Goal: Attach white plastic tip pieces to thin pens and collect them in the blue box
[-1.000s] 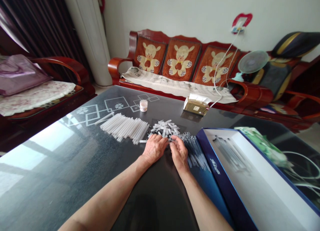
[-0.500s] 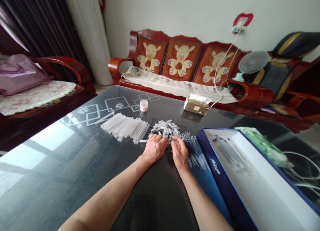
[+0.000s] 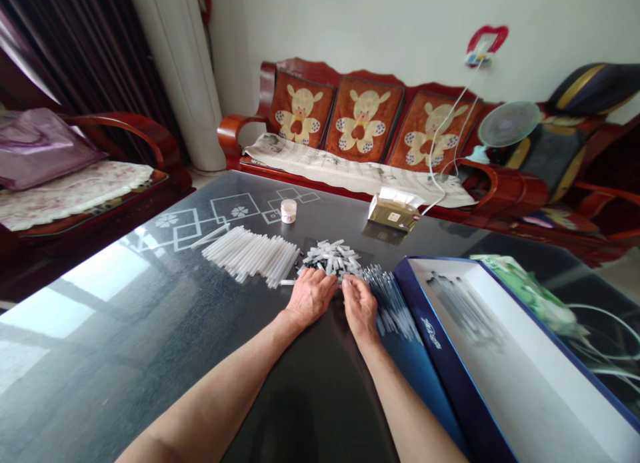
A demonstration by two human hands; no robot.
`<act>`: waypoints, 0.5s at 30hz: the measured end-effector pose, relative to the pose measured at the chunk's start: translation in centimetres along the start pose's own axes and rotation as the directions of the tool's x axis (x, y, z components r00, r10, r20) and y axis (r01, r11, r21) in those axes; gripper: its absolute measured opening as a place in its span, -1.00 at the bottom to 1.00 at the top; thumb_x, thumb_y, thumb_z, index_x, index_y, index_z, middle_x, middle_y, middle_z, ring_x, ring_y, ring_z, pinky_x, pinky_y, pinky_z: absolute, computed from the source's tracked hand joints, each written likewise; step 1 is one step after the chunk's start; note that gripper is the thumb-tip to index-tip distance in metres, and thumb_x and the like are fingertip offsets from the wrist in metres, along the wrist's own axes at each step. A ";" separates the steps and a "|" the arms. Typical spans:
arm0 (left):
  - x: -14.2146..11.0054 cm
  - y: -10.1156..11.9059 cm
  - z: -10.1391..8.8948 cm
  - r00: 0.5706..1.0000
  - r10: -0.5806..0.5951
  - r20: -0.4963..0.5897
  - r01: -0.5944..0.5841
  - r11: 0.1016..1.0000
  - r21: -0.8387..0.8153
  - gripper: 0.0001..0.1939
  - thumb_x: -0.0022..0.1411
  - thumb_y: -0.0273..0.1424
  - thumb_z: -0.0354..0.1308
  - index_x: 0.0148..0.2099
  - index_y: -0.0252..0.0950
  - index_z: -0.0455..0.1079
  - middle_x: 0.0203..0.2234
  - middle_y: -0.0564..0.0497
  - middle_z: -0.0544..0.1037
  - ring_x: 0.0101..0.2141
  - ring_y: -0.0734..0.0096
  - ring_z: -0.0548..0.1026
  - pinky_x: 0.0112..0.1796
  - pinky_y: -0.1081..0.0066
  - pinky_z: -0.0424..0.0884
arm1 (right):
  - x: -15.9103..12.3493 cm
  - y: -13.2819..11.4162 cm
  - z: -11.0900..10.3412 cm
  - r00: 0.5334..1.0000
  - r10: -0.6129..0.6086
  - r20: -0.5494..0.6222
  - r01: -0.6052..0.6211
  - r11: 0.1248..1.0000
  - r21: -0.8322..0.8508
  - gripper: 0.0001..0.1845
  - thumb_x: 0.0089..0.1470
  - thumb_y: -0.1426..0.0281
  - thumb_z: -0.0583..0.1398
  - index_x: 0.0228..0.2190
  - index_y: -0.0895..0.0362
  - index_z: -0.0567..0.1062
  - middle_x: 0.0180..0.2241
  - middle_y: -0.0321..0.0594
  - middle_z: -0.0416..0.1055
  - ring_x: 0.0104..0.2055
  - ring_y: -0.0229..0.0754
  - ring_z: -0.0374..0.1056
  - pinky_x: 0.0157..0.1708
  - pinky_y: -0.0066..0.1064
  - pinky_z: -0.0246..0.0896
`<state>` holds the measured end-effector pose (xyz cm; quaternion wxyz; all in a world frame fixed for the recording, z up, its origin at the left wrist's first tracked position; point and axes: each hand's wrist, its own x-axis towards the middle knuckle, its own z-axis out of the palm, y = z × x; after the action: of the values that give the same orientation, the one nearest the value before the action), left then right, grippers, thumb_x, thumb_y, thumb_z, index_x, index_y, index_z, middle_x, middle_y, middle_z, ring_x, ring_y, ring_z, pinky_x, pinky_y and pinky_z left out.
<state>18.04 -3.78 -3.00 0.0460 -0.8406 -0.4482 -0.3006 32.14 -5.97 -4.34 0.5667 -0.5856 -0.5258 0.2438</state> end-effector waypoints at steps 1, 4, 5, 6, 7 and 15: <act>0.0 0.0 0.0 1.000 0.002 -0.001 -0.002 1.000 0.000 -0.67 0.41 -0.27 -0.14 -0.18 -0.24 0.44 -0.42 -0.02 0.44 -0.35 0.32 0.36 -0.24 0.31 0.25 | 0.0 0.0 0.0 0.999 -0.036 -0.005 0.036 0.999 -0.007 -0.68 0.07 0.15 0.15 -0.32 0.15 0.50 -0.22 -0.07 0.49 -0.18 -0.10 0.42 -0.17 -0.26 0.37; 0.0 -0.1 0.1 1.000 0.004 -0.004 -0.004 1.000 -0.003 -0.67 0.41 -0.27 -0.13 -0.19 -0.24 0.44 -0.43 -0.02 0.44 -0.35 0.32 0.36 -0.23 0.32 0.25 | 0.0 -0.1 0.0 0.994 -0.109 0.012 0.109 0.994 0.003 -0.72 0.08 0.20 0.14 -0.32 0.14 0.51 -0.17 -0.07 0.48 -0.11 -0.10 0.41 -0.10 -0.26 0.35; 0.0 -0.1 0.1 1.000 0.003 -0.006 -0.003 1.000 -0.003 -0.68 0.41 -0.28 -0.13 -0.19 -0.24 0.44 -0.43 -0.01 0.44 -0.35 0.32 0.36 -0.23 0.32 0.25 | 0.0 -0.2 -0.1 0.995 -0.102 0.022 0.102 0.995 0.011 -0.72 0.07 0.22 0.15 -0.27 0.14 0.50 -0.15 -0.06 0.48 -0.11 -0.10 0.41 -0.12 -0.26 0.36; 0.0 -0.1 0.1 1.000 0.001 -0.009 -0.001 1.000 -0.003 -0.68 0.41 -0.28 -0.12 -0.19 -0.24 0.44 -0.43 -0.01 0.44 -0.35 0.32 0.36 -0.23 0.32 0.25 | -0.1 -0.3 -0.1 0.996 -0.078 0.032 0.078 0.997 0.021 -0.69 0.06 0.22 0.16 -0.22 0.15 0.49 -0.14 -0.06 0.47 -0.12 -0.10 0.41 -0.15 -0.27 0.38; 0.0 -0.1 0.1 1.000 0.000 -0.012 0.000 1.000 -0.002 -0.68 0.41 -0.28 -0.12 -0.19 -0.24 0.44 -0.43 -0.01 0.44 -0.35 0.32 0.36 -0.23 0.32 0.26 | -0.1 -0.3 -0.1 0.998 -0.042 0.040 0.040 0.999 0.032 -0.65 0.05 0.22 0.16 -0.16 0.15 0.47 -0.13 -0.05 0.47 -0.15 -0.10 0.42 -0.20 -0.29 0.39; 0.0 -0.1 0.1 1.000 0.011 -0.025 -0.011 1.000 0.006 -0.68 0.40 -0.27 -0.12 -0.19 -0.23 0.45 -0.44 -0.01 0.44 -0.36 0.31 0.36 -0.25 0.31 0.25 | 0.1 0.1 0.0 0.999 -0.032 -0.012 0.032 0.999 -0.005 -0.65 0.06 0.14 0.16 -0.33 0.18 0.51 -0.20 -0.03 0.49 -0.17 -0.09 0.42 -0.15 -0.25 0.37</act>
<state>18.02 -3.69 -3.12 0.0558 -0.8391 -0.4439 -0.3095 32.18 -5.87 -4.37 0.5722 -0.5799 -0.5324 0.2298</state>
